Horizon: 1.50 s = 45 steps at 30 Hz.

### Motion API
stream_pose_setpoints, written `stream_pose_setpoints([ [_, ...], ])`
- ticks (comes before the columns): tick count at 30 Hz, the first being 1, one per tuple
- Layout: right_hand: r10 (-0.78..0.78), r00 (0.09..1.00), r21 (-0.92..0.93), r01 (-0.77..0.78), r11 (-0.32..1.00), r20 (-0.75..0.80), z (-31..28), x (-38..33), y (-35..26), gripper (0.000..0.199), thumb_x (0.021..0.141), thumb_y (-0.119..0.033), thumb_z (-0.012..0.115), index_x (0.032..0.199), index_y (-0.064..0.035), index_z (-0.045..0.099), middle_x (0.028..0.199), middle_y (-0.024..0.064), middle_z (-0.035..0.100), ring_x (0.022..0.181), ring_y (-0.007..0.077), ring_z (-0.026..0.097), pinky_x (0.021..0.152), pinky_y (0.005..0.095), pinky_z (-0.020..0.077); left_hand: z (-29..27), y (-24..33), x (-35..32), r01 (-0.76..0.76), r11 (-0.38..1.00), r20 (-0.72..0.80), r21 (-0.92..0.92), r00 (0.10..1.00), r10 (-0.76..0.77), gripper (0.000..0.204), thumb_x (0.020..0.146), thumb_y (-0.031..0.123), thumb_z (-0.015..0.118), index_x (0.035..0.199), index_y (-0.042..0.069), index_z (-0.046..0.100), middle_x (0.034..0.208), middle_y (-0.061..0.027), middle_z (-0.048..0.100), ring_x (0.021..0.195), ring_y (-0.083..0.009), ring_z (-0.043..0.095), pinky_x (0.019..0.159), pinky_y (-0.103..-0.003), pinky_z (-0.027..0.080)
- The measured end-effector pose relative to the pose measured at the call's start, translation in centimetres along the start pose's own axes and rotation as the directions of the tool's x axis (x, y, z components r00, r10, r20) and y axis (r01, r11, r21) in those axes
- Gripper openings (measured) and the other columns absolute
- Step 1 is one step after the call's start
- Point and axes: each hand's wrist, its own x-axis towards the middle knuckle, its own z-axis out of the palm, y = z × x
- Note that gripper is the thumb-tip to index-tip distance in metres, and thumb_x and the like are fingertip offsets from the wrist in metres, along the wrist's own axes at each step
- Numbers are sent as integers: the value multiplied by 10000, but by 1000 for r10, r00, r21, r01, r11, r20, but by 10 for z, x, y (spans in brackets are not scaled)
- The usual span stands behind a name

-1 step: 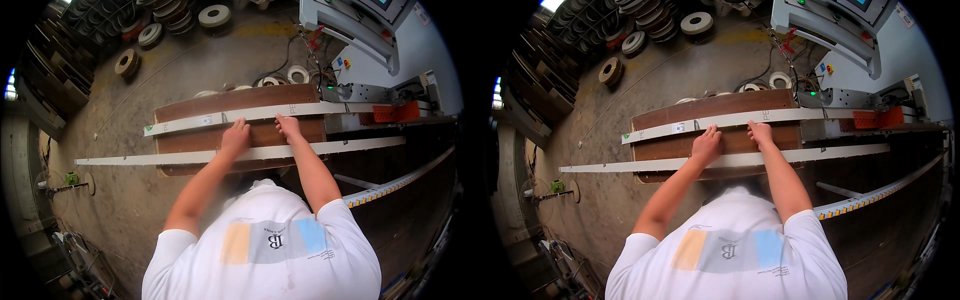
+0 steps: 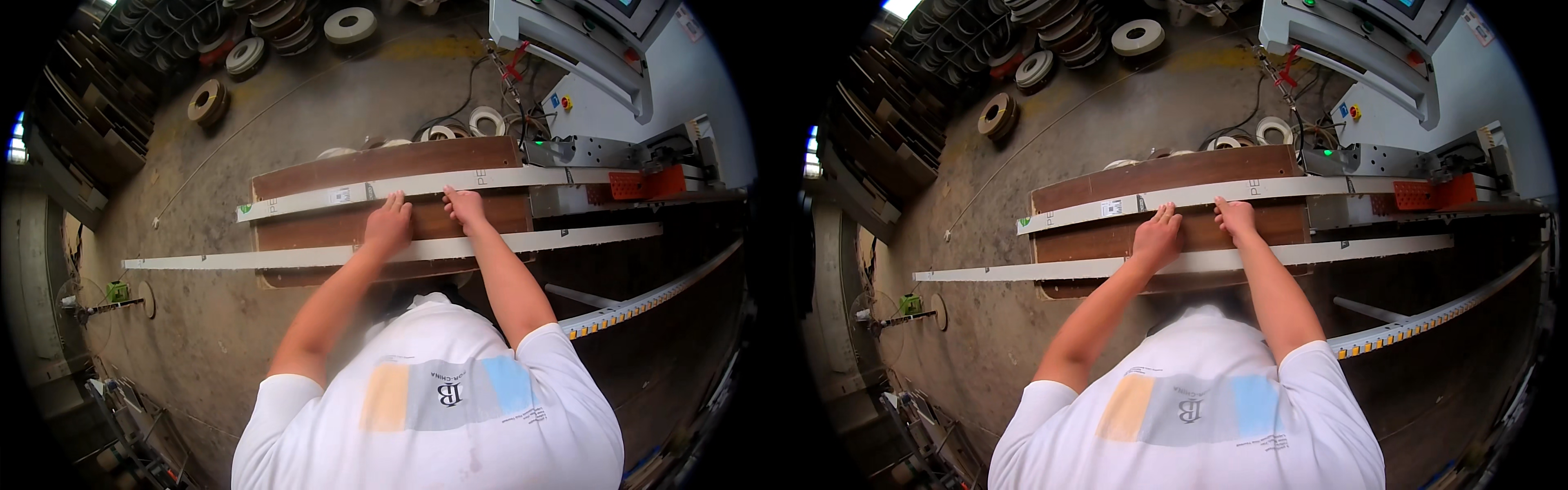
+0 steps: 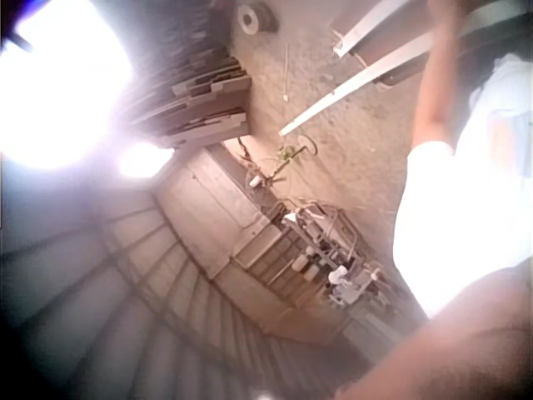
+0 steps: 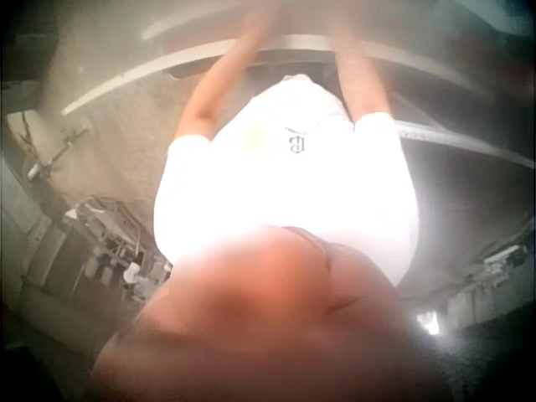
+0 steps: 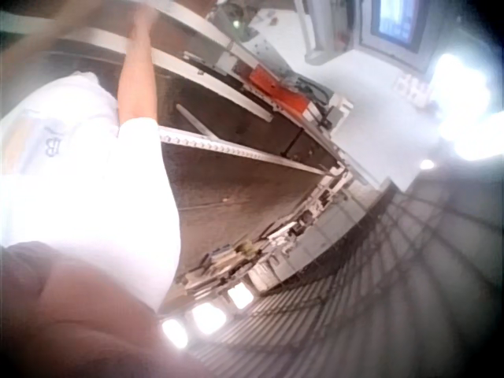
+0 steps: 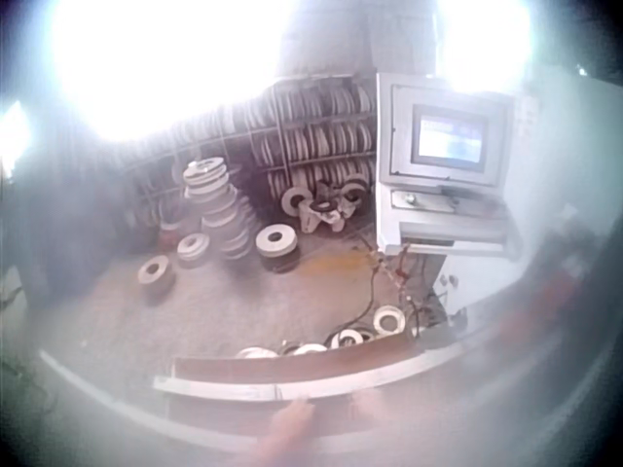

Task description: The person applies white edge banding to the edges of wooden boards using a machine. They feed the boards into the machine, press the banding down, and then move the finished pieces to a nearby cart. The person also transports the cart across the workshop floor.

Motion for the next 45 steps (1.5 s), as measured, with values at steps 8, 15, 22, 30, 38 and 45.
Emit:
stream_pose_setpoints([
  [8, 57, 998, 95, -54, 994, -35, -6, 9, 3, 364, 1013, -368, 709, 872, -34, 685, 685, 29, 650, 479, 92, 503, 442, 245, 372, -27, -2, -10, -57, 945, -153, -321, 988, 8, 498, 863, 93, 697, 1350, 32, 611, 1509, -167, 574, 1400, -328, 551, 1077, -444, 500],
  [15, 54, 989, 133, -36, 990, -138, -65, 26, 6, 349, 1004, -411, 723, 859, -98, 673, 697, -47, 616, 493, 40, 472, 437, 211, 333, -46, -116, -93, 257, 958, -177, -125, 945, -276, 567, 867, 84, 709, 1411, 42, 557, 1516, -163, 564, 1426, -344, 515, 1132, -450, 453],
  [22, 77, 965, 153, -39, 988, -250, -129, 42, 8, 338, 997, -439, 724, 843, -146, 653, 704, -52, 634, 507, 46, 496, 446, 234, 327, -34, -103, -82, 216, 975, -107, -57, 969, -221, 541, 883, 133, 717, 1398, 52, 576, 1578, -164, 519, 1467, -317, 487, 1181, -410, 431],
  [30, 88, 940, 95, -60, 994, -329, -157, 40, 4, 349, 1000, -471, 710, 878, -145, 676, 724, -54, 640, 508, 41, 483, 424, 225, 309, -20, -55, -44, 122, 993, -24, -10, 992, -122, 441, 917, 189, 679, 1333, 54, 625, 1559, -211, 529, 1423, -326, 543, 1112, -402, 504],
  [38, 61, 977, 143, -32, 989, -204, -76, 24, 8, 341, 1015, -429, 698, 887, -113, 682, 726, -27, 651, 509, 60, 498, 443, 241, 360, -9, -14, -12, -15, 995, 23, -96, 1000, 18, 481, 880, 122, 661, 1352, 51, 600, 1586, -177, 506, 1460, -326, 500, 1087, -421, 515],
  [45, 39, 985, 117, -19, 993, -168, -48, 17, 11, 360, 1021, -379, 696, 886, -44, 697, 710, 44, 677, 520, 102, 536, 480, 261, 419, -23, -2, -30, 10, 970, 82, -245, 997, 10, 485, 937, 210, 681, 1385, 48, 590, 1566, -139, 534, 1439, -301, 510, 1123, -440, 457],
])
